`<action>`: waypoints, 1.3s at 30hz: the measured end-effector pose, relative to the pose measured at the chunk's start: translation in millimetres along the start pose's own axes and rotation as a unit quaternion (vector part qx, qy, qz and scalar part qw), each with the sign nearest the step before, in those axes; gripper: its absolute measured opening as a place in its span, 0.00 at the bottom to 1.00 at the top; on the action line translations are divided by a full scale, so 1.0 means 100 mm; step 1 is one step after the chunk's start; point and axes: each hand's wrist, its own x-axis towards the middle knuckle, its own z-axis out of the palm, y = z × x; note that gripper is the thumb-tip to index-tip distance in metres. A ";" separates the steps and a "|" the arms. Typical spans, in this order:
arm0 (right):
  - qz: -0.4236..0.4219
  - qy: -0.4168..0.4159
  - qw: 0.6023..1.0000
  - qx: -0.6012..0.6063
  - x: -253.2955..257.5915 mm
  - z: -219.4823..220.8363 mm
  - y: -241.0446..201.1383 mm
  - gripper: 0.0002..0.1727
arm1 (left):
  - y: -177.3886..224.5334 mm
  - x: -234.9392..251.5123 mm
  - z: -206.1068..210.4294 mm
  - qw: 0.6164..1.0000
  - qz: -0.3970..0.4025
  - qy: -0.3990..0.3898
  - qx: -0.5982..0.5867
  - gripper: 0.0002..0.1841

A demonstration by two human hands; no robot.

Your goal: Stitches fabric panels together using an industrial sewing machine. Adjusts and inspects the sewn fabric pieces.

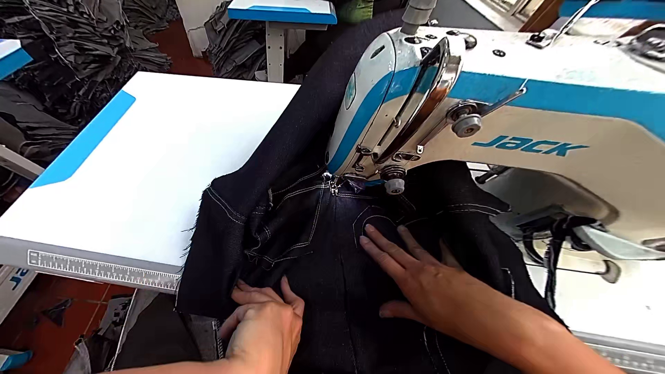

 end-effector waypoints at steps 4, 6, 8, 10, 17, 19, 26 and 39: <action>0.005 0.042 0.998 0.038 -0.03 -0.14 0.20 0.41 | -0.30 -0.06 -0.43 0.976 0.108 0.141 -0.128 0.28; -0.059 0.185 0.973 0.124 0.10 -0.19 0.08 0.20 | -0.24 0.24 -0.45 0.901 0.100 0.392 -0.159 0.19; -0.075 0.294 0.933 0.196 0.36 -0.11 -0.12 0.15 | -0.06 0.74 -0.39 0.838 0.079 0.485 -0.238 0.18; -0.048 0.305 0.926 0.215 0.63 0.12 -0.12 0.24 | 0.00 1.14 -0.15 0.832 0.057 0.473 -0.284 0.31; -0.016 0.340 0.935 0.098 0.74 0.45 0.04 0.36 | -0.16 1.23 0.14 0.844 0.019 0.472 -0.252 0.39; -0.013 0.337 0.936 0.099 0.74 0.45 0.04 0.36 | -0.17 1.23 0.14 0.851 0.023 0.463 -0.247 0.38; 0.011 0.318 0.940 0.123 0.98 0.30 0.15 0.36 | -0.46 1.49 -0.08 0.856 0.062 0.443 -0.258 0.34; 0.060 0.285 0.944 0.156 1.60 0.05 0.44 0.34 | -0.95 1.90 -0.52 0.857 0.097 0.445 -0.243 0.30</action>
